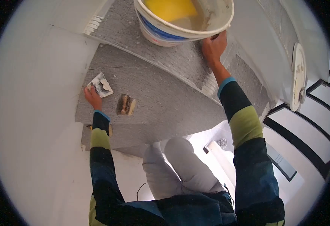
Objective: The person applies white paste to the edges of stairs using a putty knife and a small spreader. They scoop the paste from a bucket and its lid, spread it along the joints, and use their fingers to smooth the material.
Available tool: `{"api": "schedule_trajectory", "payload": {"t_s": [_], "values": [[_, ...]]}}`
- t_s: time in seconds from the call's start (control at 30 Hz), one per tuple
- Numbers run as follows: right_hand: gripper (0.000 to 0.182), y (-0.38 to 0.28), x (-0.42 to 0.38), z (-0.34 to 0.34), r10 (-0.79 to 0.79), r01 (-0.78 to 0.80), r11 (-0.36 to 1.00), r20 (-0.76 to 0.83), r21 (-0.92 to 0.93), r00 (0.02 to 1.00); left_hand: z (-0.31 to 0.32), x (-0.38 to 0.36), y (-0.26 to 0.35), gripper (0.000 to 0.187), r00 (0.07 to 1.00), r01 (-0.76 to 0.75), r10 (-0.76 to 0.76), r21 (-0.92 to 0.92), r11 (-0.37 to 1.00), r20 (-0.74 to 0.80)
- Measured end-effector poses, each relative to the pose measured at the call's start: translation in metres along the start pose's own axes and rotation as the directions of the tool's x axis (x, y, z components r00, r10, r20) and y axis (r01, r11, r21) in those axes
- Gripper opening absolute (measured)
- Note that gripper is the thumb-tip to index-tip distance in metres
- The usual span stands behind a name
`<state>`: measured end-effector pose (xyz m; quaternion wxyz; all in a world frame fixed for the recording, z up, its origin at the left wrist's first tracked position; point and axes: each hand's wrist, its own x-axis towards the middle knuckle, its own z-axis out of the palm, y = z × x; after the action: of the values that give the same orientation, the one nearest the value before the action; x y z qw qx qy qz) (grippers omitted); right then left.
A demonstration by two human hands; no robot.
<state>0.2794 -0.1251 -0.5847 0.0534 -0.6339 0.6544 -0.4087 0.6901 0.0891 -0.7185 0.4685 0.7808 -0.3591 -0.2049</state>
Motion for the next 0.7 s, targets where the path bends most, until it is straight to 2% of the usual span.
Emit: {"api": "schedule_trajectory", "payload": {"t_s": [0.03,0.07,0.13,0.2,0.3,0.33,0.43,0.5,0.53,0.57,0.6,0.63,0.67,0.7], "values": [[0.038,0.002,-0.001,-0.001,0.035,-0.035,0.999,0.013,-0.001,0.999,-0.004,-0.003,0.007,0.021,0.998,0.06,-0.06,-0.097,0.993,0.005],[0.038,0.002,-0.001,0.001,0.029,-0.029,0.999,0.006,0.015,1.0,-0.008,-0.006,0.014,0.021,0.999,0.046,-0.047,-0.097,0.994,-0.009],[0.042,0.002,0.0,0.003,0.004,-0.002,0.999,-0.024,0.043,1.0,-0.017,-0.017,0.02,0.021,0.974,0.213,-0.226,-0.348,0.913,0.005],[0.044,0.0,0.0,-0.002,0.037,-0.043,0.997,0.091,0.062,0.995,-0.036,-0.03,0.034,0.022,0.986,0.153,-0.163,-0.228,0.962,-0.026],[0.044,0.003,-0.002,-0.003,0.021,-0.027,0.998,0.084,0.063,0.996,-0.051,-0.052,0.072,0.023,0.955,0.229,-0.286,-0.417,0.879,-0.077],[0.044,0.003,0.0,-0.001,-0.049,0.049,0.999,0.035,-0.002,0.998,-0.056,-0.055,0.089,0.023,0.936,0.24,-0.334,-0.489,0.838,-0.113],[0.036,-0.025,0.0,-0.008,-0.028,0.028,0.994,-0.007,0.104,1.0,-0.072,-0.077,0.08,0.026,0.925,0.195,-0.332,-0.521,0.831,-0.184],[0.033,-0.041,0.0,-0.01,0.006,-0.003,0.985,-0.015,0.175,1.0,-0.078,-0.091,0.081,0.027,0.844,0.214,-0.401,-0.461,0.861,-0.356],[0.031,-0.038,0.0,-0.008,0.039,-0.039,0.976,0.005,0.216,0.999,-0.084,-0.098,0.079,0.027,0.827,0.178,-0.396,-0.482,0.858,-0.398],[0.03,-0.033,0.0,-0.007,0.075,-0.079,0.966,0.024,0.248,0.997,-0.088,-0.106,0.076,0.027,0.822,0.112,-0.278,-0.338,0.935,-0.497],[0.03,-0.035,-0.001,-0.009,0.127,-0.138,0.972,0.069,0.193,0.99,-0.086,-0.109,0.075,0.026,0.81,0.057,-0.15,-0.18,0.982,-0.567],[0.03,-0.034,-0.001,-0.011,0.185,-0.198,0.971,0.102,0.134,0.977,-0.088,-0.109,0.088,0.027,0.73,0.073,-0.42,-0.55,0.832,-0.539],[0.03,-0.033,0.0,-0.011,0.16,-0.17,0.972,0.076,0.159,0.984,-0.091,-0.11,0.092,0.027,0.729,0.035,-0.409,-0.567,0.823,-0.549],[0.03,-0.027,0.0,-0.008,0.162,-0.171,0.979,0.081,0.114,0.983,-0.098,-0.115,0.084,0.028,0.797,-0.015,-0.352,-0.597,0.802,-0.492]]}}
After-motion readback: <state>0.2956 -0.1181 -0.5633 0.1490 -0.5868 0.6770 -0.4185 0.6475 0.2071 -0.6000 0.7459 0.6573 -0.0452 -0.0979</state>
